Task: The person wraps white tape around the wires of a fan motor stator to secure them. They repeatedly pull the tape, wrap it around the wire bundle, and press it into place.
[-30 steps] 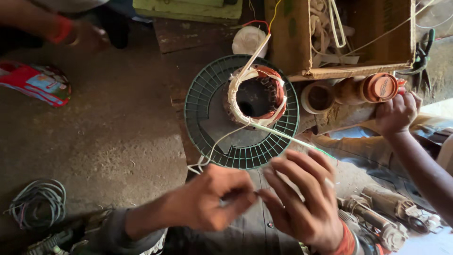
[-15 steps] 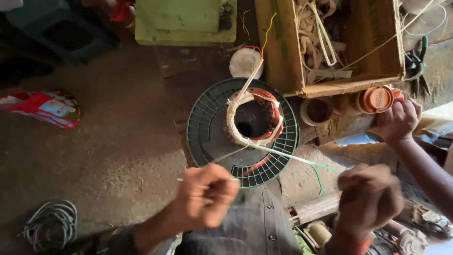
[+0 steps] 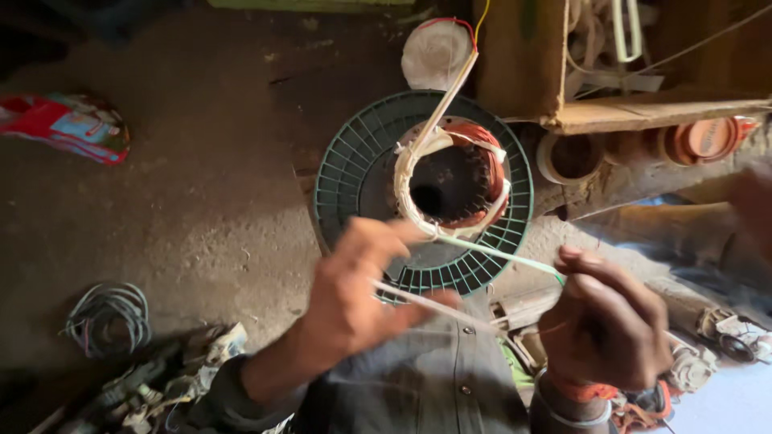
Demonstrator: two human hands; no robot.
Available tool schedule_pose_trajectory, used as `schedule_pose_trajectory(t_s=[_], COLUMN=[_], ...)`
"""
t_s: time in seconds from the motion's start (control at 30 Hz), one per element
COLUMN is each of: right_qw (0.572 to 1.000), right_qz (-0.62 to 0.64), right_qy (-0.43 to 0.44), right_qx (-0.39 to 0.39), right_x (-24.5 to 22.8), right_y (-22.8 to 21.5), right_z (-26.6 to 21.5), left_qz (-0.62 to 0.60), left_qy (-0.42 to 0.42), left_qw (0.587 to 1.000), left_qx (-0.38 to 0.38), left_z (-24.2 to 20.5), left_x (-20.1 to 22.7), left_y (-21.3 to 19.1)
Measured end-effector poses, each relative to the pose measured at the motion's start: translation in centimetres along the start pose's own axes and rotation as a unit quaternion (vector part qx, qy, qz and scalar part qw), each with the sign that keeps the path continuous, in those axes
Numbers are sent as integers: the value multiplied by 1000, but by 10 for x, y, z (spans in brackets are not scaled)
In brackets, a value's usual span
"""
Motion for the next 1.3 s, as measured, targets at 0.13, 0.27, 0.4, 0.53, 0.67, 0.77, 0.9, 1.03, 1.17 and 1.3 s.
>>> schedule_pose_trajectory(t_s=[0.13,0.27,0.4,0.53,0.67,0.77,0.9,1.03,1.17,1.3], right_qw=[996,992,987,975,964,960,946,934,932,936], right_qz=[87,113,94,121,133,133,98,87,115,112], right_qy=[1,1,13,-2,-16,-47,-94,-99,-108,-113], right_qx=[12,-64,-128,-186,-228,-241,-293,-333,-327,-315], right_x=[15,15,18,22,19,14,8,8,11,13], right_y=[13,23,29,32,26,25,19,16,18,21], right_z=[7,17,26,30,27,24,23,25,25,25], left_qz=[93,57,54,24,29,50,67,83,94,90], left_qy=[-52,-170,-199,-83,4,6,41,43,57,56], left_qw=[991,983,979,995,998,997,995,993,991,992], left_qx=[81,41,1,50,47,57,61,67,70,74], left_z=[14,23,27,24,8,-2,-8,-10,-11,-11], left_x=[-19,-39,-55,-54,-40,-40,-42,-43,-43,-45], left_y=[-5,7,11,13,17,19,21,21,24,24])
Point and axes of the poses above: each hand's wrist, its own z-axis towards the middle knuckle, its own y-axis out of the palm, x = y × z, the point moved 3 cm from there along z, towards the middle knuckle, and after that the axes turned 10 degrees about y, right-handed, at the moved point
